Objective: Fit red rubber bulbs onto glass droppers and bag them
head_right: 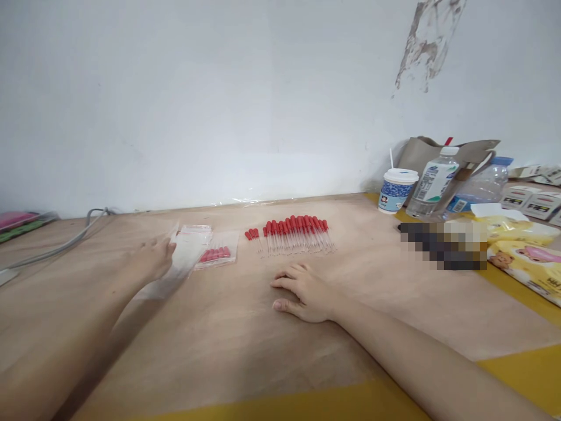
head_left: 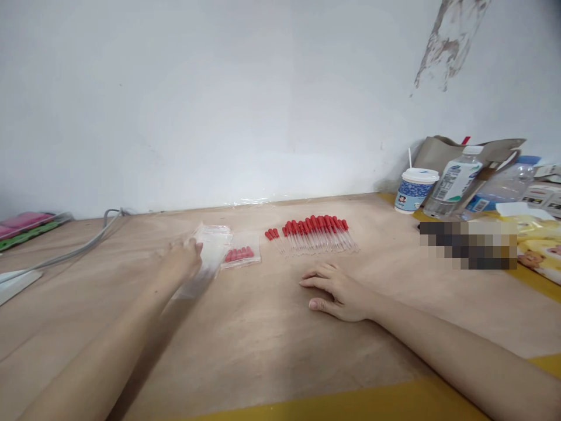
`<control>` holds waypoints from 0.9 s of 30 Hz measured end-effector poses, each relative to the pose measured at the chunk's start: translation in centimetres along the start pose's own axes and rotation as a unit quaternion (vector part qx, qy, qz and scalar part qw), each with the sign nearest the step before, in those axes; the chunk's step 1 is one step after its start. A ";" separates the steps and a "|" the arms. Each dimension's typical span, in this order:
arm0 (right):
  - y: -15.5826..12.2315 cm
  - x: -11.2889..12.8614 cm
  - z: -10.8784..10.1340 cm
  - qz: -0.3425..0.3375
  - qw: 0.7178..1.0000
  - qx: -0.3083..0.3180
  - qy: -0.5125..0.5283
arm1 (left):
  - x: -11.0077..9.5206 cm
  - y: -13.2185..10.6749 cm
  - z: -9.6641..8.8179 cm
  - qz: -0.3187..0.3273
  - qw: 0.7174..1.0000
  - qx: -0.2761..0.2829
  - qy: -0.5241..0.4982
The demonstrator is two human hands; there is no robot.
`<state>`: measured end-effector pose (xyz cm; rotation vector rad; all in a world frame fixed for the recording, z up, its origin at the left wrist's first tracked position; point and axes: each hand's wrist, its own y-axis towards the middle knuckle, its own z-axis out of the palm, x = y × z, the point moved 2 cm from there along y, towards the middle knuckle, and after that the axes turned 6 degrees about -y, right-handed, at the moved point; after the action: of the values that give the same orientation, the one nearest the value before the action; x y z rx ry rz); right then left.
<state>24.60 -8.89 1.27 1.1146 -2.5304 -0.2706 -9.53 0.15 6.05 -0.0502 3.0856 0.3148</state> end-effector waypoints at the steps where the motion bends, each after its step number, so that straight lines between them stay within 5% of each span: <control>1: 0.0 0.0 0.0 0.000 1.000 -0.007 -0.005 | -1.1 -0.6 -0.8 0.036 0.999 -0.024 -0.002; 3: 0.1 0.0 0.0 0.009 0.999 -0.032 -0.020 | -3.9 -2.5 -2.1 0.192 0.980 0.003 -0.049; 5: 0.1 -0.2 -0.1 0.035 0.996 -0.071 -0.037 | -6.4 -4.6 -2.8 0.323 0.936 0.105 -0.094; 7: 0.1 -0.6 -0.1 0.069 0.990 -0.112 -0.044 | -8.0 -6.4 -2.9 0.385 0.895 0.203 -0.096; 10: 0.2 -1.3 0.0 0.109 0.981 -0.154 -0.042 | -8.7 -7.5 -2.3 0.394 0.879 0.252 -0.096; 19: 0.7 -2.6 0.0 0.148 0.969 -0.196 -0.041 | -9.7 -9.6 1.6 0.443 0.861 0.182 -0.170; 27: 8.0 -3.0 -0.4 0.242 0.954 -0.096 -0.147 | -9.3 -9.9 2.2 0.422 0.868 0.164 -0.205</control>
<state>21.26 -1.28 3.44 0.3796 -2.8571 -0.5665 0.19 -8.85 2.32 1.2150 2.4922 -0.1796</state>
